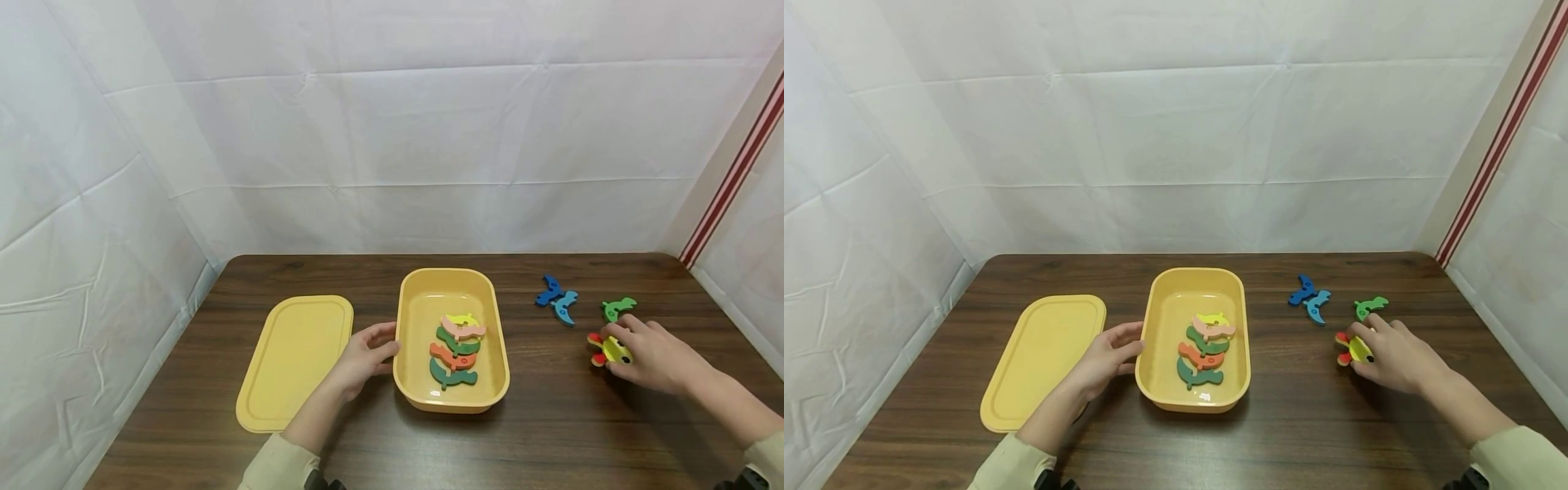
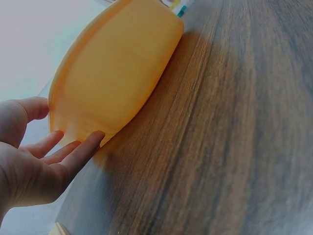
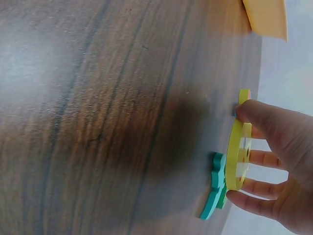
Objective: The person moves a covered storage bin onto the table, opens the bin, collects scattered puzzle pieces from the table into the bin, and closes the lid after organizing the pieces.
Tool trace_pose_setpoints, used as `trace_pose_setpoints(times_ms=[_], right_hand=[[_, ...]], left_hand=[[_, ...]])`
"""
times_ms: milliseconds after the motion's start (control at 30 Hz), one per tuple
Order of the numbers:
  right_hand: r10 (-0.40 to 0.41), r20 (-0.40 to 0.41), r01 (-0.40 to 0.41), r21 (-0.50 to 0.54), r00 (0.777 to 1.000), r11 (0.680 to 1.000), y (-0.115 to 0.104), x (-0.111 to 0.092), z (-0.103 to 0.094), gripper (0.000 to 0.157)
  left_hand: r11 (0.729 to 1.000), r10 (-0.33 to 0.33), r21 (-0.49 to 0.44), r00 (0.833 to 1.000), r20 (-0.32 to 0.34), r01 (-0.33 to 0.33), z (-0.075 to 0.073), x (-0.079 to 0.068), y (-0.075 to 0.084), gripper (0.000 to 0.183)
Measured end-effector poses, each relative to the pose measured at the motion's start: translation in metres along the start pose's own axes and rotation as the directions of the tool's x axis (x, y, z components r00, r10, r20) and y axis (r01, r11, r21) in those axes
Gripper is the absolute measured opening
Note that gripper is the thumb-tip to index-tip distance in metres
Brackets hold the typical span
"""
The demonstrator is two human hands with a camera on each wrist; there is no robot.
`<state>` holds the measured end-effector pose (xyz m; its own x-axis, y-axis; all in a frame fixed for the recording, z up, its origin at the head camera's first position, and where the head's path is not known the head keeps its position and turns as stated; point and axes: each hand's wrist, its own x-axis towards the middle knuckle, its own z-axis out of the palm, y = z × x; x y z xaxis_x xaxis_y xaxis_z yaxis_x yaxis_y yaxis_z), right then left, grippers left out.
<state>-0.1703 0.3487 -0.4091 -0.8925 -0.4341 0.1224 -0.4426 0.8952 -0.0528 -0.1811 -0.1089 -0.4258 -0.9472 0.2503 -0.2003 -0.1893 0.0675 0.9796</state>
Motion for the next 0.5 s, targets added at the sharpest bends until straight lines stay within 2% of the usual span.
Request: trace_pose_setpoints(times_ms=[500], right_hand=[[0.000,0.037,0.000,-0.001,0.999,1.000,-0.013,0.014,-0.007,0.046]], left_hand=[[1.000,-0.002,-0.007,1.000,-0.005,0.002,0.000,0.000,0.000,0.045]])
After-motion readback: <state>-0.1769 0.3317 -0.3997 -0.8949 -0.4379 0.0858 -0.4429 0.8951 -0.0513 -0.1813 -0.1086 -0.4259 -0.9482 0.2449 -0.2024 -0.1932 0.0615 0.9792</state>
